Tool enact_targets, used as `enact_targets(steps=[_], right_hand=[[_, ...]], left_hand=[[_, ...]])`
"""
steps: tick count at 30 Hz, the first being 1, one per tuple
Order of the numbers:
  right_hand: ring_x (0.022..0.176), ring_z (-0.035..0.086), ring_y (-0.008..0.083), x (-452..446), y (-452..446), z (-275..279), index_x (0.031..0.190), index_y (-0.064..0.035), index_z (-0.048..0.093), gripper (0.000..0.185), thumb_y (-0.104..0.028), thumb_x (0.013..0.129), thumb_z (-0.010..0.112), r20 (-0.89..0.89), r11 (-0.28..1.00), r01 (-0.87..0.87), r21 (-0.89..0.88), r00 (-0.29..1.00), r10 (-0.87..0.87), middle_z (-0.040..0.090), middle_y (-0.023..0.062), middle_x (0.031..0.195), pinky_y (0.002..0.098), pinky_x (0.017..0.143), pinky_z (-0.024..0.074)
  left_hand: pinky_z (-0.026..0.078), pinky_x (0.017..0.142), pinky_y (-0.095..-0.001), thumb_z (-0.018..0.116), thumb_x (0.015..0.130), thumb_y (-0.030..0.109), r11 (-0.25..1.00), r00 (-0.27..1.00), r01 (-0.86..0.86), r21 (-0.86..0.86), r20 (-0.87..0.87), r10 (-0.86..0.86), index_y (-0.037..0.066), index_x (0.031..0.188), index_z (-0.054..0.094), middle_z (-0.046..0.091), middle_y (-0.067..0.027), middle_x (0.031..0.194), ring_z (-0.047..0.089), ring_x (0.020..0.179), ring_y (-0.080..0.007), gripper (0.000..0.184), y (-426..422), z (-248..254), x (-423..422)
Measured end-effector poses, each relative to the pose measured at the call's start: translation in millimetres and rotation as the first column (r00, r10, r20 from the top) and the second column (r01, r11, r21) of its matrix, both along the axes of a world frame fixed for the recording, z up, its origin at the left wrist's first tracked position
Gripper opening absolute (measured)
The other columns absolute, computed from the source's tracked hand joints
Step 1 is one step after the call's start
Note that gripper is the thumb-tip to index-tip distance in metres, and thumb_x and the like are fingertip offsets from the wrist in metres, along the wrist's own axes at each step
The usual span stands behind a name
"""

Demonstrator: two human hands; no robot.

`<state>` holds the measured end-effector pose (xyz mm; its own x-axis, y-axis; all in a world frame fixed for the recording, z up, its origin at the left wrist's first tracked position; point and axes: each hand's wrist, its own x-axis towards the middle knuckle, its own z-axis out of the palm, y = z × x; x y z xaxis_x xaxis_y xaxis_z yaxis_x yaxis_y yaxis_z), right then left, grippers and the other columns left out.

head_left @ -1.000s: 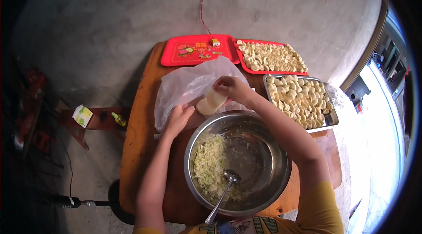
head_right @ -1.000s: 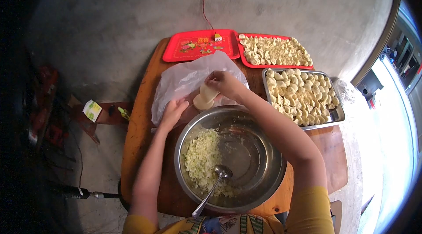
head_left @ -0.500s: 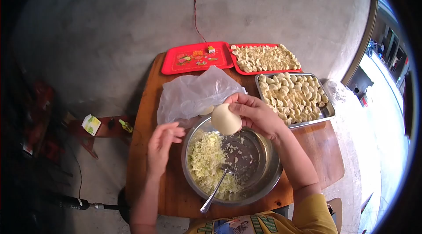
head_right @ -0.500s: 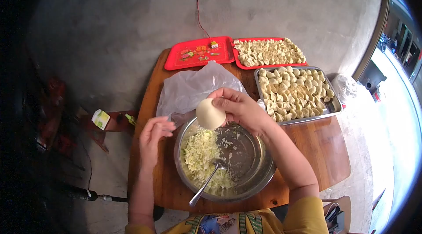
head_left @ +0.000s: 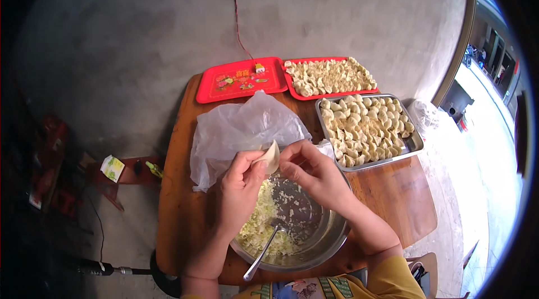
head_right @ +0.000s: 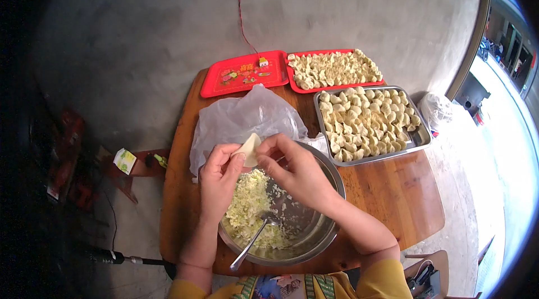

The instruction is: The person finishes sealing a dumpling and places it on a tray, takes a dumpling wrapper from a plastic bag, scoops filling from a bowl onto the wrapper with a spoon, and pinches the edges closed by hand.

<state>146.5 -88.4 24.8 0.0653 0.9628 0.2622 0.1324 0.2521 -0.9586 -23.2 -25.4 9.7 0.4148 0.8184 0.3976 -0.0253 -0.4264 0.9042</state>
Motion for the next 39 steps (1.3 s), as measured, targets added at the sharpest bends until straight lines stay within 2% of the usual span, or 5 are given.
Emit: enact_targets(steps=[5,12,23,31,39], right_hand=[[0.079,0.055,0.0058,1.7,10.7,-15.4,0.104,-0.0027,0.054,0.013,-0.012,0.096,0.058,-0.143,0.995,-0.091,-0.042,0.986,0.084,0.057,-0.0006,0.092,0.0227,0.070,0.0473],[0.093,0.059,0.0085,6.0,15.9,-24.5,0.110,-0.0027,0.052,0.021,-0.020,0.099,0.055,-0.209,0.982,-0.186,-0.039,0.962,0.174,0.060,0.0020,0.102,0.0245,0.080,0.0506],[0.084,0.056,0.0060,3.4,15.0,-20.6,0.105,-0.0030,0.053,0.016,-0.018,0.099,0.054,-0.232,0.978,-0.201,-0.046,0.955,0.185,0.057,0.0006,0.096,0.0231,0.074,0.0509],[0.084,0.055,0.0053,5.5,14.5,-18.9,0.106,-0.0035,0.054,0.018,-0.021,0.099,0.054,-0.250,0.976,-0.204,-0.075,0.951,0.180,0.057,-0.0003,0.096,0.0222,0.074,0.0503],[0.088,0.057,0.0060,5.7,11.5,-11.2,0.112,-0.0016,0.057,0.021,-0.017,0.098,0.057,-0.153,0.981,-0.163,-0.102,0.977,0.146,0.062,0.0006,0.099,0.0241,0.078,0.0481]], left_hand=[[0.049,0.082,-0.0237,0.055,0.097,0.005,0.993,0.991,0.013,0.116,-0.137,0.003,-0.002,0.114,0.057,0.064,-0.0052,0.103,0.059,0.092,-0.0086,0.018,-5.0,-0.3,3.2],[0.044,0.091,-0.0264,0.054,0.099,0.012,0.994,0.991,0.104,0.028,-0.082,-0.102,-0.001,0.113,0.058,0.062,-0.0059,0.108,0.056,0.103,-0.0112,0.019,-5.9,5.7,-3.5],[0.047,0.089,-0.0256,0.056,0.097,0.007,0.974,0.975,0.222,-0.045,0.013,-0.222,0.000,0.108,0.056,0.052,-0.0057,0.112,0.056,0.101,-0.0117,0.013,4.6,-0.5,-9.6],[0.045,0.089,-0.0246,0.055,0.098,0.012,0.879,0.946,0.321,-0.353,0.166,-0.279,0.001,0.111,0.054,0.058,-0.0021,0.104,0.055,0.100,-0.0088,0.016,4.5,3.3,-10.9],[0.048,0.093,-0.0303,0.053,0.097,0.009,0.853,0.936,0.337,-0.398,0.244,-0.255,0.000,0.117,0.051,0.059,-0.0079,0.111,0.058,0.102,-0.0135,0.022,3.2,4.4,-8.9]])
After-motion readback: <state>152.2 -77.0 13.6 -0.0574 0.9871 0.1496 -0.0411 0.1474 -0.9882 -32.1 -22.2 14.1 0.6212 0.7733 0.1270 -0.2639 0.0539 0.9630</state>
